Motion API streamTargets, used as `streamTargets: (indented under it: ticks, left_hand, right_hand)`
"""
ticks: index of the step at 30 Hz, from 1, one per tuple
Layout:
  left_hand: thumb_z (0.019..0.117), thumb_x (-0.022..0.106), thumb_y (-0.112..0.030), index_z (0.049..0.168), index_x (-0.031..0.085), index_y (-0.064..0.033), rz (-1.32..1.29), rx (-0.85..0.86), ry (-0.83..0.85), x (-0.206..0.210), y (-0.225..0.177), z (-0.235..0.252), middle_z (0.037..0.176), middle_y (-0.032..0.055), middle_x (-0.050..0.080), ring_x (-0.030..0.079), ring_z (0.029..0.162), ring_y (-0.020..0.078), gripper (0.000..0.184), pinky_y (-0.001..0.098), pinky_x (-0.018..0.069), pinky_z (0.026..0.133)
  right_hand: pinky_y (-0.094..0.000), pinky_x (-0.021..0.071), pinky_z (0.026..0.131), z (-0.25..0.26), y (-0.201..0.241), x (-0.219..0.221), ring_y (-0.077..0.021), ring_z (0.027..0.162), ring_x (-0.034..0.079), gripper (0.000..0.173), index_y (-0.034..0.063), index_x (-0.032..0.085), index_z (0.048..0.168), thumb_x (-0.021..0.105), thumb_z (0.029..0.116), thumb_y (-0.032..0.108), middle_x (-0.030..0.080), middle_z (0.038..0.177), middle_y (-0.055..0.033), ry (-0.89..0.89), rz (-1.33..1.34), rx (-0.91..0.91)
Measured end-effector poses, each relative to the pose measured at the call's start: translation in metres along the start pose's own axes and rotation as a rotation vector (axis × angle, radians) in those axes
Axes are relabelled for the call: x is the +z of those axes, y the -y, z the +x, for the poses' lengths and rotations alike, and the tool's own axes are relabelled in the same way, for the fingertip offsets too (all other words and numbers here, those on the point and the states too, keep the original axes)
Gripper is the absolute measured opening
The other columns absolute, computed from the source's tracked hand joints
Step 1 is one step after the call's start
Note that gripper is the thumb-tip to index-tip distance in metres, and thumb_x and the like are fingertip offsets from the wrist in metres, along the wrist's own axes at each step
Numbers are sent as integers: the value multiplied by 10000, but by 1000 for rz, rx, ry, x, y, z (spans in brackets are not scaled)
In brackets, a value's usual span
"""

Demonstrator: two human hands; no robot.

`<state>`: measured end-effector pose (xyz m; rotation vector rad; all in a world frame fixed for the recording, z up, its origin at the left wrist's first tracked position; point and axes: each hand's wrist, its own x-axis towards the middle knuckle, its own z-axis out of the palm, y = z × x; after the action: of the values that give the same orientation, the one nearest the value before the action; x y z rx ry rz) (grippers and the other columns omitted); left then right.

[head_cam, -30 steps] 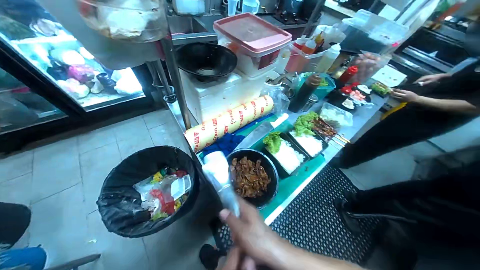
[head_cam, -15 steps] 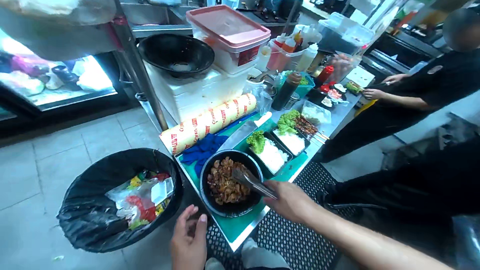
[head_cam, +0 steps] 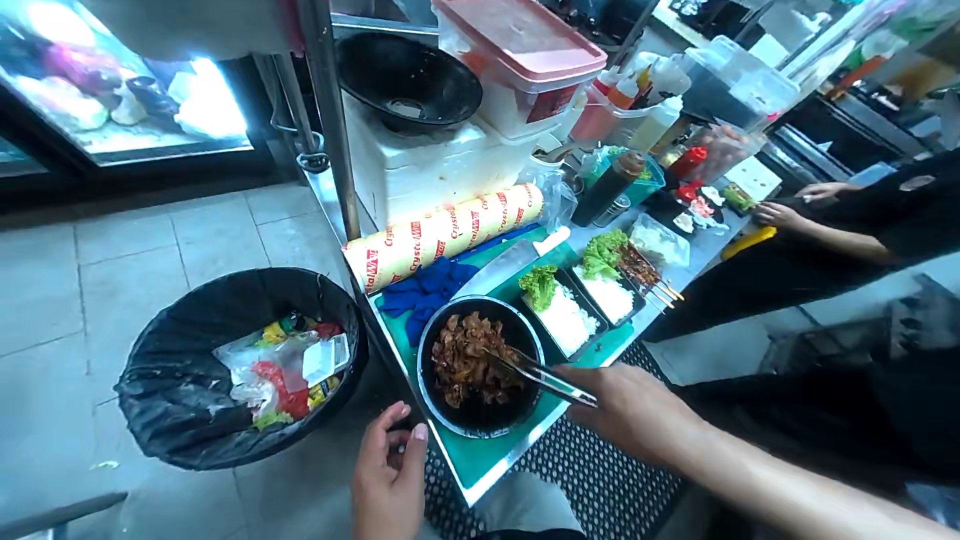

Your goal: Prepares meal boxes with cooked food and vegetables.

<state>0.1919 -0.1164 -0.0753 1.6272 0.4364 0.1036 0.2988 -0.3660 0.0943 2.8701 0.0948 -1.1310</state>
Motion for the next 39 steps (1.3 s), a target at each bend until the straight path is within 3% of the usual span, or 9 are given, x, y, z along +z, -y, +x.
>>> streamTargets:
  ticks: [4,7,12,16,21,27,31,35,39]
  left_hand:
    - [950,637,-143,1338,571,32,-5,-3,-39,9,-3,-4,1283,131,646,674,827,100,431,243,574,660]
    - [954,633,-117,1340,553,72,-13,-19,-119,18,-6,-9,1273,168,633,676,876,114,437,261,585,710]
    - [980,603,-94,1341,540,91,-15,-42,-300,43,-8,-24,1263,175,634,683,911,128,410,281,597,761]
    - [993,582,-121,1356,536,91,-2,-51,-459,74,-15,-32,1246,165,645,692,910,133,423,283,604,738]
    - [992,562,-122,1336,545,95,-3,-77,-568,97,-23,-49,1234,164,653,697,875,131,407,270,598,695]
    - [993,570,-104,1344,537,101,33,-81,-535,76,-13,-53,1240,178,641,693,898,141,408,294,604,711]
    - [989,581,-110,1339,538,103,9,-86,-481,56,-6,-49,1227,173,641,686,905,127,411,281,600,720]
    - [983,595,-120,1331,540,106,-7,-81,-437,42,-2,-44,1222,162,644,683,891,107,418,259,596,714]
    - [980,594,-82,1331,538,108,-40,-103,-404,34,-1,-41,1229,175,639,681,874,104,403,255,592,707]
  right_hand:
    - [-641,530,875,31,16,-4,-423,1044,675,732,302,377,1595,662,946,482,705,1125,-193,45,-61,-6]
    - [-658,540,817,53,14,16,-463,999,684,609,271,407,1568,602,997,356,698,1086,-233,86,-117,-144]
    - [-615,546,768,49,-24,-15,-421,919,697,535,337,447,1546,559,1024,369,716,982,-181,46,-221,-296]
    - [-595,549,747,52,-21,-42,-427,912,684,780,215,293,1628,645,962,419,678,1083,-210,15,-325,-441]
    - [-642,542,819,83,14,-17,-482,1016,669,685,172,289,1625,581,1027,335,666,1149,-269,83,-356,-574]
    - [-609,552,817,89,-21,-29,-390,989,694,383,246,585,1406,524,1042,348,714,1042,-159,100,-230,-491]
    - [-601,546,791,55,-42,-56,-383,946,691,514,330,501,1499,572,1007,462,712,998,-150,110,-282,-350]
    - [-632,537,806,41,-26,-43,-442,979,680,761,243,328,1610,630,958,494,698,1059,-212,143,-366,-234]
    - [-642,546,799,64,-5,0,-454,982,690,562,253,420,1558,553,1027,378,701,1066,-226,99,-265,-268]
